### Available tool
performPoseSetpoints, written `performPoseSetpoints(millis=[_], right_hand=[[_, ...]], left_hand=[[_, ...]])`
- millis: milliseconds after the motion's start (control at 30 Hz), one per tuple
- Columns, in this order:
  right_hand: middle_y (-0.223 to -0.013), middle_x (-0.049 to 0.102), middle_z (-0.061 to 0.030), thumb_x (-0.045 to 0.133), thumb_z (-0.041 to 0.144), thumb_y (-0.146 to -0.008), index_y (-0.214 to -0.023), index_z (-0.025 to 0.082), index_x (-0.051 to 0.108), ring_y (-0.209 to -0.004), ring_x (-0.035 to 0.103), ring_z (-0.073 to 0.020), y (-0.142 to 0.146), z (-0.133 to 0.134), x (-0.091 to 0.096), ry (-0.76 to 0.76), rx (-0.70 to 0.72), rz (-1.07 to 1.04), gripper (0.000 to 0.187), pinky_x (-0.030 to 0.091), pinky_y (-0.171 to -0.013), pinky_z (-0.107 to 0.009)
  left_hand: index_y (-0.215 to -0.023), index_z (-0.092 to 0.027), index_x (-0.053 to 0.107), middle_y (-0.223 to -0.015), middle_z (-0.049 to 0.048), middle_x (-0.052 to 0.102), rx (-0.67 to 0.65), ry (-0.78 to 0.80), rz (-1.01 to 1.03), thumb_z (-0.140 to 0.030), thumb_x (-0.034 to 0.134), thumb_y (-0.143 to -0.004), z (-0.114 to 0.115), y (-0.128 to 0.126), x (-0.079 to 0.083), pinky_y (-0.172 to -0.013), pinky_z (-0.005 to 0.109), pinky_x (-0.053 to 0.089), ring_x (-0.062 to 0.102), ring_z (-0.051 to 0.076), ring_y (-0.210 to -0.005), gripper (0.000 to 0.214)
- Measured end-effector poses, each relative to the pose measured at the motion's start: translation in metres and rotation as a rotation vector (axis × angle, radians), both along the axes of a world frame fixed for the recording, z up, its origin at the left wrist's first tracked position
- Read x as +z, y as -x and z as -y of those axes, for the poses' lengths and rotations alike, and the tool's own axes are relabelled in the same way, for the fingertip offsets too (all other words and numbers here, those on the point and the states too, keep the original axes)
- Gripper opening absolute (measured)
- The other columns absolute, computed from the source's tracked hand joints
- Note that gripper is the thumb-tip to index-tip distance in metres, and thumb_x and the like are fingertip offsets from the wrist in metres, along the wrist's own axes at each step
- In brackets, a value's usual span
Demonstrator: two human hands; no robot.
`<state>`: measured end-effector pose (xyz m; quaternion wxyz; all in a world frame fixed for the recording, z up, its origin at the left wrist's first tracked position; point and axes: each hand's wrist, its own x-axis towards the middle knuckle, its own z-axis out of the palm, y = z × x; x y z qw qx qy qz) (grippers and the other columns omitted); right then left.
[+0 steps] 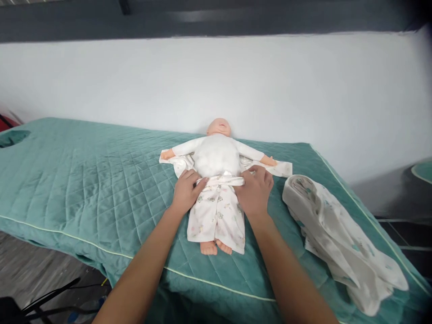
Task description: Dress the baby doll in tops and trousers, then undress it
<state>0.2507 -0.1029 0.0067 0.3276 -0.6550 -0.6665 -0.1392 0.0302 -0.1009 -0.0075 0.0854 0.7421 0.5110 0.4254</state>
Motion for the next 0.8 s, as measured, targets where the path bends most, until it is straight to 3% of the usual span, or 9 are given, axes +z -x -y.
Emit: performPoseSetpoints(millis=[267, 400, 533, 667, 800], right_hand=[[-0.106, 0.057, -0.0115, 0.066, 0.025, -0.079, -0.077, 0.021, 0.066, -0.101, 0.046, -0.0299, -0.003, 0.019, -0.004, 0.078, 0.07, -0.077, 0.005, 0.041, -0.086, -0.044], [-0.102, 0.058, -0.0104, 0.061, 0.023, -0.082, -0.068, 0.022, 0.057, -0.1, 0.046, -0.0288, -0.004, 0.022, -0.005, -0.007, 0.224, -0.158, 0.015, 0.042, -0.087, -0.044], [-0.083, 0.061, -0.0057, 0.059, 0.02, -0.083, -0.063, 0.023, 0.047, -0.09, 0.049, -0.0242, -0.005, 0.022, -0.003, -0.043, 0.4, -0.247, 0.023, 0.043, -0.083, -0.039], [-0.063, 0.054, -0.0015, 0.059, 0.021, -0.083, -0.058, 0.023, 0.04, -0.077, 0.048, -0.0207, -0.005, 0.021, -0.001, -0.026, 0.467, -0.308, 0.031, 0.039, -0.073, -0.034], [-0.055, 0.044, 0.0009, 0.058, 0.027, -0.082, -0.054, 0.023, 0.033, -0.068, 0.047, -0.0179, -0.004, 0.019, 0.001, 0.048, 0.481, -0.392, 0.038, 0.034, -0.066, -0.032]], left_hand=[[-0.07, -0.022, 0.046, -0.076, 0.0022, 0.052, -0.003, 0.012, 0.024, -0.043, 0.049, -0.1, -0.001, 0.0, -0.002, -0.077, 0.036, 0.039, 0.048, 0.02, -0.081, 0.037], [-0.069, -0.022, 0.046, -0.076, 0.0023, 0.052, -0.008, 0.014, 0.042, -0.043, 0.048, -0.1, -0.002, 0.001, -0.003, -0.077, 0.036, 0.039, 0.048, 0.02, -0.082, 0.038], [-0.069, -0.022, 0.045, -0.076, 0.002, 0.052, -0.019, 0.009, 0.062, -0.042, 0.048, -0.101, -0.004, 0.002, -0.004, -0.077, 0.036, 0.039, 0.047, 0.02, -0.079, 0.038], [-0.069, -0.022, 0.046, -0.076, 0.0022, 0.053, -0.02, 0.011, 0.07, -0.042, 0.047, -0.101, -0.003, 0.002, -0.005, -0.078, 0.037, 0.04, 0.048, 0.02, -0.079, 0.038], [-0.069, -0.023, 0.045, -0.075, 0.0023, 0.053, -0.021, 0.021, 0.073, -0.041, 0.046, -0.101, -0.003, 0.001, -0.004, -0.078, 0.038, 0.04, 0.047, 0.02, -0.079, 0.037]])
